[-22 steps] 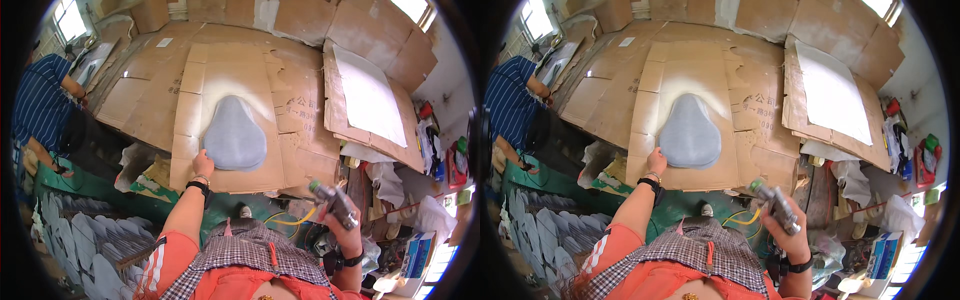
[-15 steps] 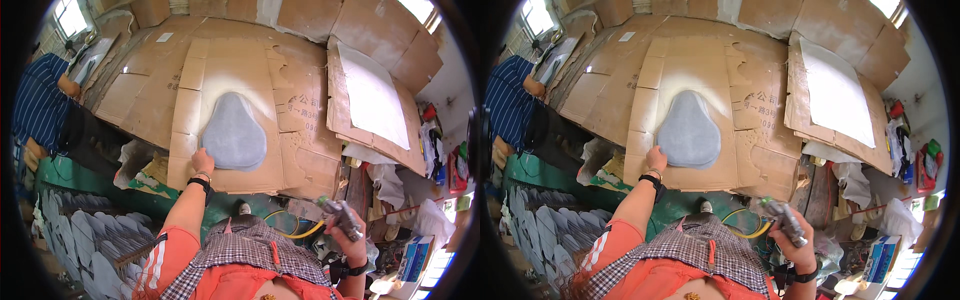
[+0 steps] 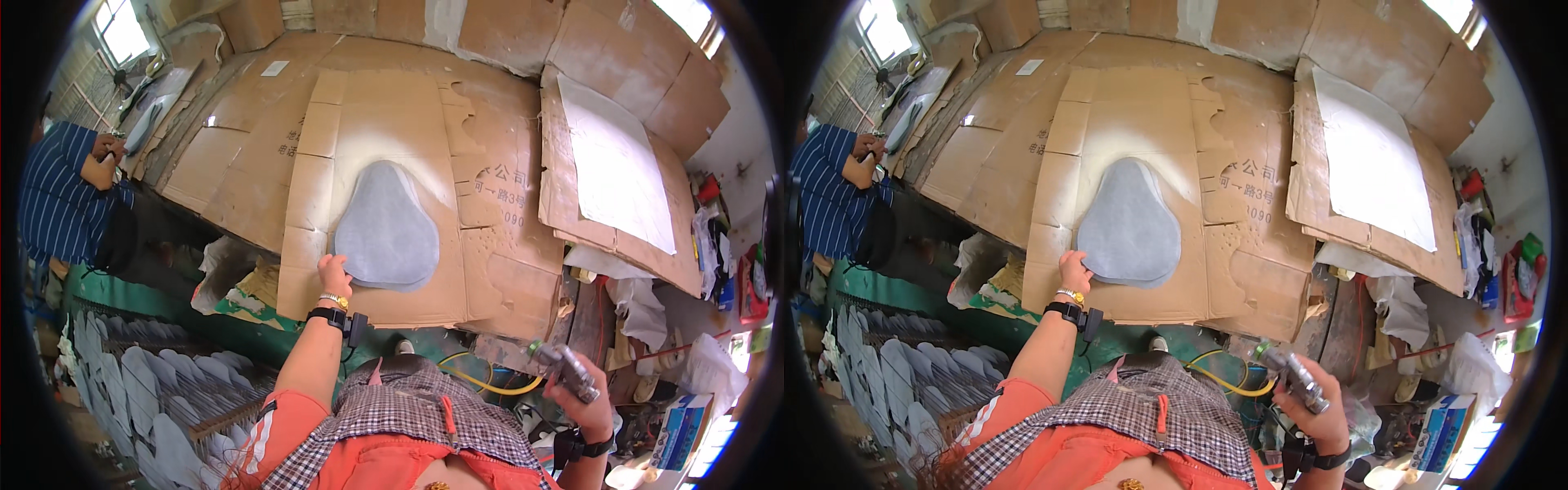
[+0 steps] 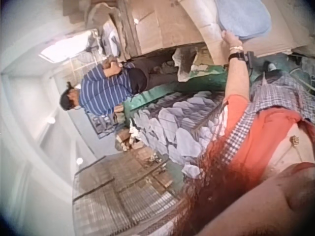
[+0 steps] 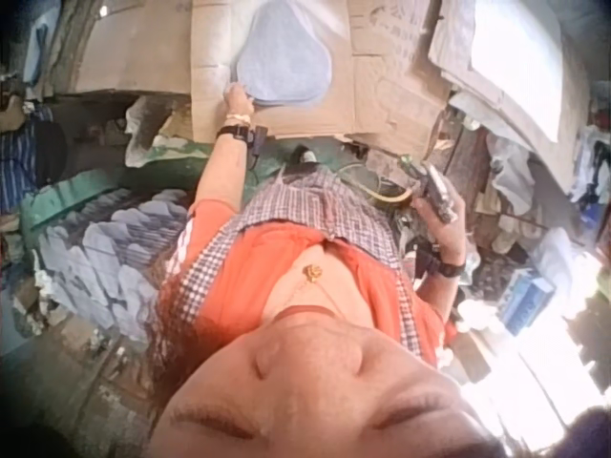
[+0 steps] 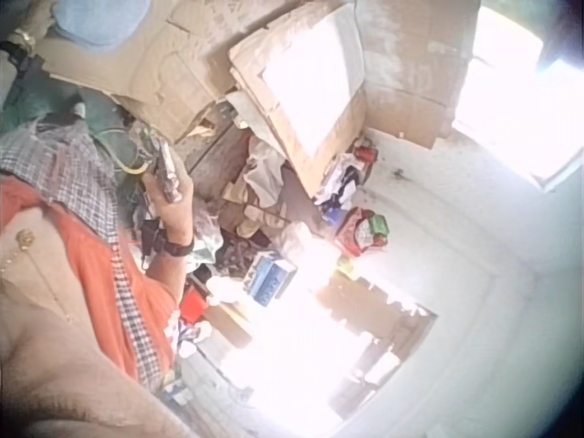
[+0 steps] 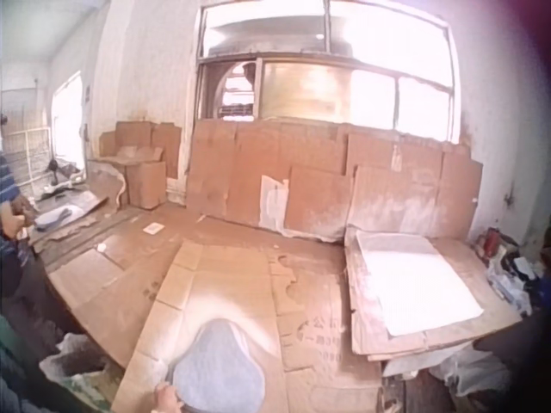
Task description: The person repeatedly picks up gray heart-shaped parts from a wire rack and places them on a cardboard surface. They use a spray gun to apply a coating to the parts and then return them to the rack. The process is repeated for multiple units in a continuous loop.
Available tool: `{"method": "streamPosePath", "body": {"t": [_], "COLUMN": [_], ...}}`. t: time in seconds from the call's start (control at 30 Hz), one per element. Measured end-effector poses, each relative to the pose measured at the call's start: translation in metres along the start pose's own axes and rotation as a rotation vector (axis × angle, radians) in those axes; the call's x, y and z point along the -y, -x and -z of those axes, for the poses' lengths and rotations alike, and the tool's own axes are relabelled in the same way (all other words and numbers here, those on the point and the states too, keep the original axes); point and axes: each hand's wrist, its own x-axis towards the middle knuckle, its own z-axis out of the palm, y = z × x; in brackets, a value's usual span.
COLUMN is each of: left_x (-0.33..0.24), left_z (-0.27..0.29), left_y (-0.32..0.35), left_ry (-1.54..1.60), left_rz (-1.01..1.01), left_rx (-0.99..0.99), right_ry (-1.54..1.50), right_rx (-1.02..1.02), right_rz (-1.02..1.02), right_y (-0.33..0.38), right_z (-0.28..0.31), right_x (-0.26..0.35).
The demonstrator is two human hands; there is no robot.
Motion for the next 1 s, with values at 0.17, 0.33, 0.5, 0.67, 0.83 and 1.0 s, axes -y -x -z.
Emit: {"method": "streamPosePath", "body": {"t": [0.17,0.33,0.5,0.67,0.83,1.0], "left_x": [0.015,-0.031,-0.114,-0.193,-0.245,-0.272], "left_z": [0.008,-0.056,-0.144,-0.151,-0.072,0.039], "left_y": [-0.023,0.037,0.085,0.121,0.149,0.147], "left_ry": [-0.244,-0.130,0.223,0.521,0.618,0.594], "left_rz": [-0.022,0.016,-0.145,-0.158,-0.327,-0.576], "left_rx": [0.153,0.364,0.807,0.948,0.886,0.764], "right_ry": [-0.157,-0.215,-0.181,-0.138,-0.163,-0.105], "right_rx": [0.088,-0.083,-0.021,0.064,-0.070,-0.062], "right_rz": [0.035,0.137,0.103,0.033,0.034,0.026], "right_y": [-0.012,-0.027,-0.018,-0.009,0.004,0.027], "right_z": [-0.019,-0.030,-0.025,-0.025,-0.037,-0.030], "right_x": [0.007,0.006,0.003,-0.005,0.006,0.009]}}
